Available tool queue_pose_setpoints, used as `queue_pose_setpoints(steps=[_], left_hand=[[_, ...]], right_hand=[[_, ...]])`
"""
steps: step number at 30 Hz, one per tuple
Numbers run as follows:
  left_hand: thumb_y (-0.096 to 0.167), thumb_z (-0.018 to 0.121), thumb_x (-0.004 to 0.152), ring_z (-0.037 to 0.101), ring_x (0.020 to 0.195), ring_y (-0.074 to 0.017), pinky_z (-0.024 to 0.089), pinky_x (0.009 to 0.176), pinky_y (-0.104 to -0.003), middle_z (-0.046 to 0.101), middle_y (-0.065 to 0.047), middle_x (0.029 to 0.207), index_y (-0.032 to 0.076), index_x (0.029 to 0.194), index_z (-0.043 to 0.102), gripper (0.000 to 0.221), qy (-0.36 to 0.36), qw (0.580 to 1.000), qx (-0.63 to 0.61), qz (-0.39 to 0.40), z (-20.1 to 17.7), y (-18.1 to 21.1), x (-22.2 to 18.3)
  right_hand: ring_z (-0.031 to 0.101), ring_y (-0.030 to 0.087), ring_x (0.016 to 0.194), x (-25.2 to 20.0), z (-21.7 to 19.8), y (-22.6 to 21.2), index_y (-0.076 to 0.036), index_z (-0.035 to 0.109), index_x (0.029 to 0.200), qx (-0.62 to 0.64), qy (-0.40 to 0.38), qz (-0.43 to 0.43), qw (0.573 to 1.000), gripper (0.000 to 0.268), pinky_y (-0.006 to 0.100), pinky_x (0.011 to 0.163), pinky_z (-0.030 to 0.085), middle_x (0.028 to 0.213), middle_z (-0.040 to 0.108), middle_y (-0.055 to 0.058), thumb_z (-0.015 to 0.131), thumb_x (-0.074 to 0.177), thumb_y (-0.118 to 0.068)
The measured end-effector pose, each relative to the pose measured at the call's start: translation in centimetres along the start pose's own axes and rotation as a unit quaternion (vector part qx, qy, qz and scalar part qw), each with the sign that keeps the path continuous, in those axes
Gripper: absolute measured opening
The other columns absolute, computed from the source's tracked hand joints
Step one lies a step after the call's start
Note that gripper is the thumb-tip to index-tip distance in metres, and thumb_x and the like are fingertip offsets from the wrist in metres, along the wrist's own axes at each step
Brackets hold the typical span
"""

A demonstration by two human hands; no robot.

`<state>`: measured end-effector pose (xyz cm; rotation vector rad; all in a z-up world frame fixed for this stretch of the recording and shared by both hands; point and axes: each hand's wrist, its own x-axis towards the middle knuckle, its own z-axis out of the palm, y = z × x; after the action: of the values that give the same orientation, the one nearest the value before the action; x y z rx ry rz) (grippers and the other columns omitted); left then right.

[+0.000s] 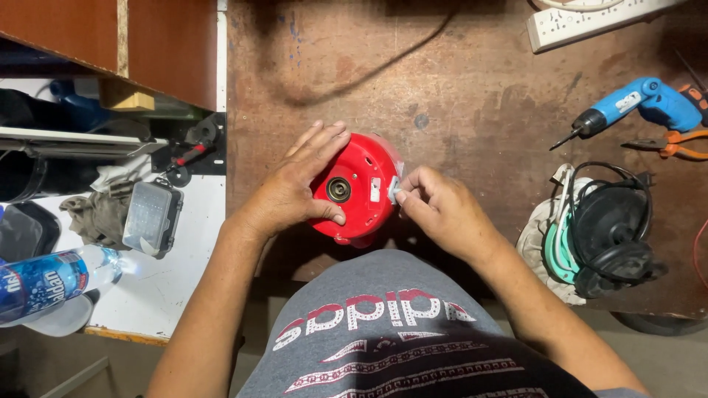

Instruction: Disassembling a red electric kettle using a power screwdriver and manual tools on a repair bench.

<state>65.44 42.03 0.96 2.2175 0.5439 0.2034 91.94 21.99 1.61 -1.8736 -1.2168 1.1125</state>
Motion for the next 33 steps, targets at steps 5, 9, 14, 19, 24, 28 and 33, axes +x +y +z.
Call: queue_pose_setpoints(steps=[5, 9, 14, 19, 24, 28, 33], left_hand=[[0.072, 0.106, 0.059, 0.034, 0.176, -0.0533, 0.027, 0.146, -0.064, 0.052, -0.018, 0.186, 0.021, 0.183, 0.051, 0.145, -0.006, 1.000, -0.001, 0.002, -0.2, -0.7, 0.0], [0.071, 0.107, 0.060, 0.033, 0.176, -0.0548, 0.028, 0.145, -0.066, 0.051, -0.019, 0.187, 0.020, 0.183, 0.050, 0.145, -0.008, 1.000, -0.006, -0.001, -0.3, -0.6, 0.1], [0.070, 0.107, 0.060, 0.033, 0.177, -0.0535, 0.027, 0.146, -0.066, 0.050, -0.018, 0.187, 0.021, 0.183, 0.050, 0.144, -0.007, 1.000, -0.009, -0.005, -0.3, -0.1, -0.1], [0.067, 0.108, 0.060, 0.032, 0.177, -0.0545, 0.026, 0.146, -0.066, 0.050, -0.017, 0.188, 0.023, 0.184, 0.049, 0.144, -0.013, 1.000, -0.020, -0.003, -0.1, 0.7, 0.2], [0.067, 0.107, 0.060, 0.031, 0.177, -0.0533, 0.026, 0.147, -0.065, 0.050, -0.015, 0.188, 0.024, 0.183, 0.050, 0.143, -0.019, 1.000, -0.010, -0.002, -0.2, 1.0, 0.3], [0.063, 0.110, 0.059, 0.030, 0.177, -0.0540, 0.026, 0.146, -0.066, 0.049, -0.015, 0.189, 0.025, 0.184, 0.048, 0.145, -0.028, 1.000, -0.013, -0.002, 0.2, 1.2, 0.1], [0.064, 0.109, 0.061, 0.031, 0.177, -0.0539, 0.028, 0.145, -0.066, 0.050, -0.014, 0.189, 0.026, 0.185, 0.048, 0.143, -0.023, 1.000, -0.007, 0.000, 0.2, 1.5, -0.1]], right_hand=[[0.084, 0.039, 0.097, 1.2, -0.3, 1.5, -0.010, 0.081, 0.121, -0.133, 0.052, -0.254, 0.957, 0.015, 0.051, 0.082, 0.069, 0.100, 0.085, 0.016, 0.083, 0.109, -0.019], [0.083, 0.033, 0.100, 2.6, -0.6, 3.6, -0.010, 0.081, 0.112, -0.198, 0.116, -0.463, 0.856, 0.009, 0.043, 0.088, 0.070, 0.108, 0.082, 0.008, 0.073, 0.116, -0.010], [0.083, 0.029, 0.092, 0.5, -1.3, 2.6, -0.014, 0.086, 0.123, -0.023, 0.006, -0.168, 0.985, 0.016, 0.047, 0.080, 0.067, 0.098, 0.088, 0.009, 0.083, 0.109, -0.020], [0.080, 0.023, 0.070, 0.3, 1.8, 4.1, -0.002, 0.079, 0.109, 0.330, -0.070, 0.168, 0.926, 0.034, 0.039, 0.062, 0.072, 0.083, 0.080, 0.017, 0.077, 0.112, -0.036], [0.077, 0.018, 0.066, 0.6, 1.4, 3.3, 0.003, 0.080, 0.106, 0.338, -0.048, 0.174, 0.924, 0.020, 0.036, 0.061, 0.071, 0.077, 0.074, 0.013, 0.082, 0.104, -0.017], [0.078, 0.021, 0.072, 0.3, 0.3, 2.3, 0.005, 0.083, 0.112, 0.289, -0.038, 0.146, 0.945, 0.019, 0.036, 0.067, 0.070, 0.080, 0.076, 0.014, 0.085, 0.100, -0.010], [0.072, 0.014, 0.075, -0.6, -0.4, 1.8, -0.014, 0.091, 0.114, 0.095, 0.013, 0.051, 0.994, 0.014, 0.034, 0.070, 0.062, 0.079, 0.085, 0.006, 0.089, 0.101, -0.018]])
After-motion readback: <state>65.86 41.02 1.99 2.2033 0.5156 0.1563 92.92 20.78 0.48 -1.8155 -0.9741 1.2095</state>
